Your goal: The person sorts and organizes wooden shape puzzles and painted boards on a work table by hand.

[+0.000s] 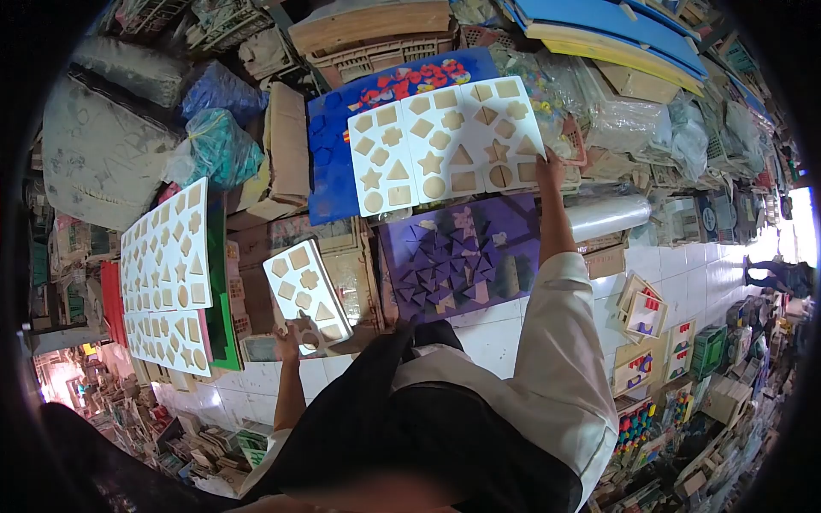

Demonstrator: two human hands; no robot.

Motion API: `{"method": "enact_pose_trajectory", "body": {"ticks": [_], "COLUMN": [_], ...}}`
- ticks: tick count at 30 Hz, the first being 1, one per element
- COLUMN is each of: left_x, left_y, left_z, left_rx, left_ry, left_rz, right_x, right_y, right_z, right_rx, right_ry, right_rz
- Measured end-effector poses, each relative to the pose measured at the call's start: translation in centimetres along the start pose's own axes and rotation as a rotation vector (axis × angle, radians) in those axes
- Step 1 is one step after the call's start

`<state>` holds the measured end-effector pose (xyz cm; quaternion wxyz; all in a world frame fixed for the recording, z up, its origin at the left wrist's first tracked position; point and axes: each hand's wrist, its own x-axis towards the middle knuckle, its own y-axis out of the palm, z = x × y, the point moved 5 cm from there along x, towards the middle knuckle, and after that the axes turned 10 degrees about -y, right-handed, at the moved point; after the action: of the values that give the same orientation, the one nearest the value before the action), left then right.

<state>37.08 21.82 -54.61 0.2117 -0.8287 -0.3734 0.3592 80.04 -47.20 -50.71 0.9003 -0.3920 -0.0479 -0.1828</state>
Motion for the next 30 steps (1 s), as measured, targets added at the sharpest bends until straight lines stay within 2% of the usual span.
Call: {"method": "enact_pose_trajectory", "body": {"ticks": [4, 8, 9, 11, 13, 14, 15, 16, 17, 20, 22, 24, 25, 26, 27, 29, 30], "left_x": [1.4, 2.3, 2.6, 7.4, 10.9, 6.4, 3.7, 3.4, 3.3, 2.2, 2.8, 2.3, 1.8, 0.8, 0.2, -0.8, -1.2], "left_y": [0.9, 1.3, 1.3, 3.5, 3.9, 4.3, 1.3, 1.0, 0.8, -0.2, -0.5, -1.0, -1.3, -1.7, -1.6, -0.9, -0.1], "left_z": [0.2, 0.2, 0.4, 5.9, 9.4, 5.3, 0.6, -0.3, -0.5, -2.1, -1.8, -2.3, -3.1, -4.1, -4.3, -4.6, -3.9], "left_rx": [0.108, 0.193, 0.388, 1.078, 0.887, 0.894, 0.516, 0.462, 0.404, 0.316, 0.302, 0.256, 0.215, 0.103, 0.097, -0.456, -0.517], "left_ry": [0.097, 0.019, 0.088, 0.604, 0.558, 0.527, 0.182, 0.161, 0.143, 0.228, 0.284, 0.303, 0.333, 0.358, 0.36, 0.34, 0.23], "left_rz": [-0.002, 0.058, -0.039, -0.109, -0.082, -0.095, -0.115, -0.117, -0.115, -0.164, -0.172, -0.174, -0.17, -0.112, -0.116, 0.165, 0.293], "right_x": [0.5, 0.6, 0.8, 0.8, 2.1, 3.8, 1.6, 0.4, -1.0, -5.9, -11.4, -17.9, -21.3, -24.8, -28.0, -33.3, -35.2], "right_y": [0.6, 0.7, 0.6, 0.3, 1.2, 3.9, 0.6, -0.2, -0.8, 1.2, 3.7, 6.4, 7.3, 10.2, 10.8, 14.6, 15.1], "right_z": [-0.6, 0.0, 0.0, 0.4, -1.9, -7.5, -0.3, 2.9, 6.0, 10.6, 14.2, 18.5, 21.8, 21.8, 24.6, 26.0, 27.3], "right_rx": [0.005, 0.019, 0.014, -0.088, -0.372, -0.713, -0.524, -0.391, -0.378, -0.309, 0.081, -0.048, 0.159, 0.008, 0.241, 0.344, 0.346], "right_ry": [0.036, -0.016, -0.038, -0.052, -0.084, -0.35, -0.207, -0.292, -0.353, -0.516, -0.514, -0.512, -0.569, -0.566, -0.612, -0.458, -0.462], "right_rz": [0.03, 0.045, 0.037, 0.085, 0.129, 0.087, 0.002, -0.124, -0.162, -0.094, 0.024, 0.148, 0.297, 0.315, 0.378, 0.584, 0.582]}}
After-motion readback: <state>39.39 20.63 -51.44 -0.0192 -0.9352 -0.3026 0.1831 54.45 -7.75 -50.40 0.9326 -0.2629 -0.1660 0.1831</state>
